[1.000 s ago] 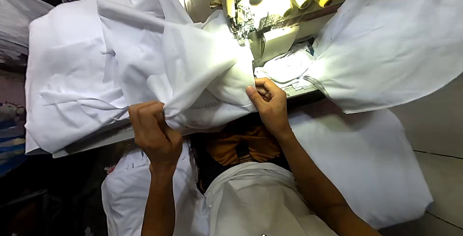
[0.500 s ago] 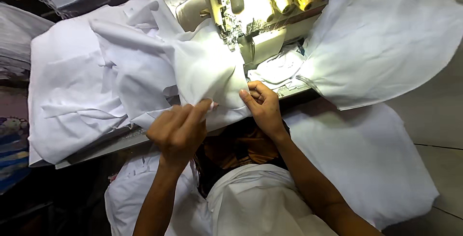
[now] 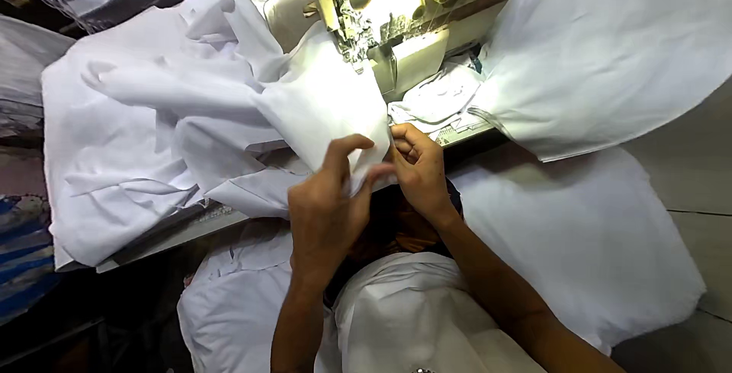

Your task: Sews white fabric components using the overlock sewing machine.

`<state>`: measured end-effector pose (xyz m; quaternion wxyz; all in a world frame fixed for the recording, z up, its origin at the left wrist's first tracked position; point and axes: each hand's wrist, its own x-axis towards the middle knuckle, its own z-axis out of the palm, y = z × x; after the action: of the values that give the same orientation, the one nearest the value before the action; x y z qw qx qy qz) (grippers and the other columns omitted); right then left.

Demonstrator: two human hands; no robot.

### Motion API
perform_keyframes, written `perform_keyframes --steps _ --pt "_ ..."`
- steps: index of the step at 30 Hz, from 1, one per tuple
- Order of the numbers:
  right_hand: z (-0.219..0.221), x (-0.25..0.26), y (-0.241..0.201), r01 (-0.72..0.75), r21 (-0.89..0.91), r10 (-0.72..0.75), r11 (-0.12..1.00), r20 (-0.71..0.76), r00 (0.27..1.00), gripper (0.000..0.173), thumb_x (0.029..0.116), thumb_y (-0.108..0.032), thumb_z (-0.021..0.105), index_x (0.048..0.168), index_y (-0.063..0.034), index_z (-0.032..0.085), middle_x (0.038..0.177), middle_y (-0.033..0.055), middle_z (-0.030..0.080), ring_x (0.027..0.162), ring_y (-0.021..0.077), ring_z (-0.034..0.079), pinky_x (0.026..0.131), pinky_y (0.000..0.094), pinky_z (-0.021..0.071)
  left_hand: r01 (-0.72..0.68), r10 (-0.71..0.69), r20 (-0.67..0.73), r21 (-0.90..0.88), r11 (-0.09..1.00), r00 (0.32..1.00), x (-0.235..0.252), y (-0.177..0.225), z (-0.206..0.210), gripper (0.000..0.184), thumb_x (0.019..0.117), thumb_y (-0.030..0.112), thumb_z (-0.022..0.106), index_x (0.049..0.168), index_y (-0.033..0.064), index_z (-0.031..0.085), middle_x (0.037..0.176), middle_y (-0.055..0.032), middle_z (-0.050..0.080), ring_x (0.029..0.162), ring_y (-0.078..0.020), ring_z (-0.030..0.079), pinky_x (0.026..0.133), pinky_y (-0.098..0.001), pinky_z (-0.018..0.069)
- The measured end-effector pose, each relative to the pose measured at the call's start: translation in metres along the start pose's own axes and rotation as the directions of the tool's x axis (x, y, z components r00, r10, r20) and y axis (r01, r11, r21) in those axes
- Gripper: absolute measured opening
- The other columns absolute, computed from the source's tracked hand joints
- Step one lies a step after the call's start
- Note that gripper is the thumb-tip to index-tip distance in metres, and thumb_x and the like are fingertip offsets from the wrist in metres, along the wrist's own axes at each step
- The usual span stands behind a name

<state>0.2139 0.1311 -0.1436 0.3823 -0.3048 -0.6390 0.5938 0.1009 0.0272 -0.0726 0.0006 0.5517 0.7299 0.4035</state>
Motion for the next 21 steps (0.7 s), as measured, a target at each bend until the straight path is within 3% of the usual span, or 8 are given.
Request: perform_keyframes --steps 3,5,7,10,13,16,21 --pt "-0.002 -0.003 0.009 -0.024 -0.029 0.024 0.999 -0.008 1.000 0.012 0.1013 -0.006 0.061 0.113 -0.0048 0.065 0.086 0.0023 0.072 0.070 0.0063 0.068 0.062 0.0209 0.0575 0.035 -0.048 0.102 0.127 0.991 0.994 -0.037 -0.011 0.022 0.054 0.0910 0.041 0.076 0.132 0.0094 0.062 0.065 -0.0022 0.064 0.051 -0.0146 0.058 0.047 -0.0332 0.0480" --pt "-0.003 -0.007 0.013 -0.024 -0.063 0.022 0.998 -0.021 1.000 0.012 0.1017 -0.012 0.064 0.111 -0.0054 0.067 0.085 0.0014 0.073 0.071 0.0061 0.069 0.063 0.0211 0.0587 0.010 -0.028 0.069 0.248 0.969 0.997 -0.053 -0.016 0.031 0.052 0.0942 0.036 0.072 0.135 0.0055 0.061 0.067 -0.0056 0.069 0.050 -0.0186 0.063 0.044 -0.0357 0.0477" --pt "-0.003 -0.010 0.016 -0.024 -0.082 0.021 0.996 -0.040 0.999 0.013 0.1016 -0.017 0.065 0.109 -0.0065 0.068 0.081 0.0000 0.071 0.067 0.0049 0.067 0.059 0.0199 0.0563 -0.011 0.015 -0.011 0.313 0.950 1.000 -0.063 -0.020 0.034 0.045 0.0954 0.027 0.070 0.132 0.0023 0.066 0.062 -0.0062 0.066 0.045 -0.0183 0.058 0.042 -0.0334 0.0430" --pt "-0.004 -0.012 0.017 -0.024 -0.068 0.021 0.997 -0.046 0.999 0.013 0.1014 -0.017 0.066 0.108 -0.0061 0.069 0.080 -0.0003 0.070 0.065 0.0041 0.065 0.059 0.0186 0.0549 -0.007 0.058 -0.147 0.324 0.946 0.987 -0.068 -0.018 0.030 0.044 0.0952 0.024 0.071 0.131 -0.0016 0.065 0.059 -0.0068 0.062 0.043 -0.0153 0.053 0.043 -0.0294 0.0410" --pt "-0.002 -0.013 0.015 -0.023 -0.051 0.021 0.998 -0.037 0.999 0.012 0.1015 -0.016 0.065 0.107 -0.0058 0.068 0.079 -0.0005 0.069 0.065 0.0038 0.064 0.058 0.0180 0.0539 -0.068 0.156 -0.229 0.351 0.934 0.961 -0.060 -0.020 0.022 0.027 0.0936 0.020 0.070 0.112 0.0029 0.077 0.061 -0.0069 0.065 0.047 -0.0154 0.053 0.046 -0.0288 0.0391" --pt "-0.001 -0.013 0.012 -0.016 -0.051 0.014 0.999 -0.029 0.999 0.011 0.1017 -0.016 0.064 0.105 -0.0064 0.067 0.079 -0.0007 0.069 0.065 0.0036 0.064 0.058 0.0179 0.0533 -0.158 0.257 -0.228 0.378 0.912 0.939 -0.047 -0.019 0.017 0.029 0.0995 0.033 0.066 0.100 0.0080 0.081 0.056 -0.0041 0.056 0.047 -0.0154 0.048 0.048 -0.0291 0.0349" --pt "-0.002 -0.013 0.015 -0.026 -0.038 0.025 0.999 -0.031 0.999 0.009 0.1013 -0.011 0.063 0.106 -0.0052 0.068 0.082 0.0001 0.071 0.068 0.0041 0.067 0.062 0.0188 0.0567 -0.270 0.319 -0.070 0.383 0.883 0.945 -0.048 -0.022 0.033 0.033 0.1006 0.035 0.064 0.103 0.0067 0.081 0.055 -0.0036 0.056 0.047 -0.0180 0.048 0.049 -0.0319 0.0343"
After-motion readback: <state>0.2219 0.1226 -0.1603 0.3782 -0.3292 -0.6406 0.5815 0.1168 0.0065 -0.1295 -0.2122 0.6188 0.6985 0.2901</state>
